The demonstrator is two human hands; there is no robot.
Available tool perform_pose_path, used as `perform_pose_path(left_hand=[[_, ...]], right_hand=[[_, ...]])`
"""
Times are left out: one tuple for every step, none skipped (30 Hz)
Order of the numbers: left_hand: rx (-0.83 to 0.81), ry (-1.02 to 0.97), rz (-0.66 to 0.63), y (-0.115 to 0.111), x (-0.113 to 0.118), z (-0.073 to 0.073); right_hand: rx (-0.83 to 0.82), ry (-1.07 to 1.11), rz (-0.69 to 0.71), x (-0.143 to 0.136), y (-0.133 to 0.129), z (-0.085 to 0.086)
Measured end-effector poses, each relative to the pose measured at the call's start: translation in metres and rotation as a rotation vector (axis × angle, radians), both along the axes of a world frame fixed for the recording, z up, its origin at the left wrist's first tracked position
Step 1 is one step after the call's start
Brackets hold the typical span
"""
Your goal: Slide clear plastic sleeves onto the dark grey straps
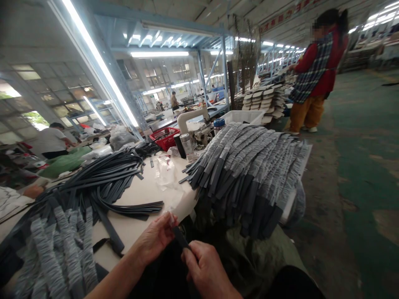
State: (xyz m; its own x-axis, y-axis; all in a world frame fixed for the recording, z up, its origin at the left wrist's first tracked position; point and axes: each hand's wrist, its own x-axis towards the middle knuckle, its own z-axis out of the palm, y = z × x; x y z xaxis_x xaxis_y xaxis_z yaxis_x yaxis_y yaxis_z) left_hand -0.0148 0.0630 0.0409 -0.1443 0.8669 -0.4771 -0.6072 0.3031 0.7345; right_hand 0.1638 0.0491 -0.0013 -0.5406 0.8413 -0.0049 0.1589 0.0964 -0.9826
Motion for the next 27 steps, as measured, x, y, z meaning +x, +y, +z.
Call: perform_pose_path(left_hand=[[0.007, -0.006, 0.002, 0.0, 0.001, 0.0], [0.011, -0.011, 0.006, -0.001, 0.002, -0.001], [0.012, -0.014, 0.011, -0.001, 0.003, -0.001], [0.012, -0.015, 0.019, -0.002, 0.004, -0.002], [0.01, -0.014, 0.022, -0.003, 0.006, -0.003], [0.011, -0.014, 0.021, -0.003, 0.007, -0.004], [0.017, -0.014, 0.012, -0.004, 0.008, -0.005], [0.026, -0.011, -0.001, -0.004, 0.01, -0.006], [0.035, -0.006, -0.016, -0.005, 0.011, -0.007], [0.044, -0.001, -0.029, -0.005, 0.012, -0.008], [0.048, 0.004, -0.032, -0.005, 0.012, -0.009], [0.052, 0.007, -0.026, -0.005, 0.013, -0.01], [0.049, 0.006, -0.014, -0.005, 0.013, -0.01], [0.042, 0.003, 0.002, -0.005, 0.013, -0.01], [0.032, 0.0, 0.019, -0.005, 0.012, -0.01], [0.02, -0.002, 0.034, -0.005, 0.012, -0.01], [0.007, -0.001, 0.044, -0.005, 0.011, -0.01], [-0.004, 0.002, 0.051, -0.005, 0.011, -0.011], [-0.011, 0.006, 0.057, -0.005, 0.01, -0.011], [-0.01, 0.009, 0.059, -0.005, 0.01, -0.011], [-0.007, 0.012, 0.062, -0.005, 0.01, -0.011], [-0.003, 0.016, 0.061, -0.006, 0.01, -0.012], [0.002, 0.019, 0.058, -0.006, 0.011, -0.012], [0.007, 0.022, 0.053, -0.006, 0.011, -0.012], [0.012, 0.023, 0.047, -0.006, 0.012, -0.011], [0.016, 0.024, 0.043, -0.006, 0.012, -0.011], [0.019, 0.025, 0.04, -0.006, 0.013, -0.011]], right_hand=[[0.024, -0.015, -0.011, 0.0, 0.001, 0.0], [0.05, -0.03, -0.02, 0.0, 0.002, 0.0], [0.073, -0.044, -0.025, 0.0, 0.002, -0.001], [0.092, -0.057, -0.027, 0.0, 0.003, -0.001], [0.112, -0.073, -0.031, 0.0, 0.004, -0.001], [0.135, -0.094, -0.034, -0.001, 0.005, -0.001], [0.154, -0.116, -0.039, -0.002, 0.006, -0.001], [0.17, -0.137, -0.044, -0.002, 0.006, -0.001], [0.184, -0.158, -0.049, -0.003, 0.007, 0.0], [0.198, -0.177, -0.054, -0.003, 0.008, 0.001], [0.211, -0.194, -0.059, -0.003, 0.009, 0.001], [0.224, -0.211, -0.064, -0.003, 0.009, 0.002], [0.242, -0.231, -0.067, -0.003, 0.008, 0.001], [0.266, -0.252, -0.071, -0.003, 0.007, 0.001], [0.291, -0.275, -0.072, -0.003, 0.006, 0.0], [0.314, -0.297, -0.071, -0.003, 0.005, -0.002], [0.336, -0.319, -0.066, -0.003, 0.003, -0.003], [0.356, -0.339, -0.063, -0.003, 0.002, -0.004], [0.373, -0.353, -0.065, -0.004, 0.001, -0.005], [0.386, -0.362, -0.074, -0.004, 0.0, -0.006], [0.397, -0.364, -0.086, -0.004, 0.0, -0.006], [0.403, -0.362, -0.1, -0.004, 0.0, -0.007], [0.401, -0.357, -0.111, -0.003, 0.0, -0.006], [0.393, -0.352, -0.116, -0.003, 0.0, -0.006], [0.387, -0.348, -0.116, -0.003, 0.001, -0.006], [0.382, -0.346, -0.112, -0.003, 0.001, -0.006], [0.379, -0.346, -0.106, -0.003, 0.002, -0.006]])
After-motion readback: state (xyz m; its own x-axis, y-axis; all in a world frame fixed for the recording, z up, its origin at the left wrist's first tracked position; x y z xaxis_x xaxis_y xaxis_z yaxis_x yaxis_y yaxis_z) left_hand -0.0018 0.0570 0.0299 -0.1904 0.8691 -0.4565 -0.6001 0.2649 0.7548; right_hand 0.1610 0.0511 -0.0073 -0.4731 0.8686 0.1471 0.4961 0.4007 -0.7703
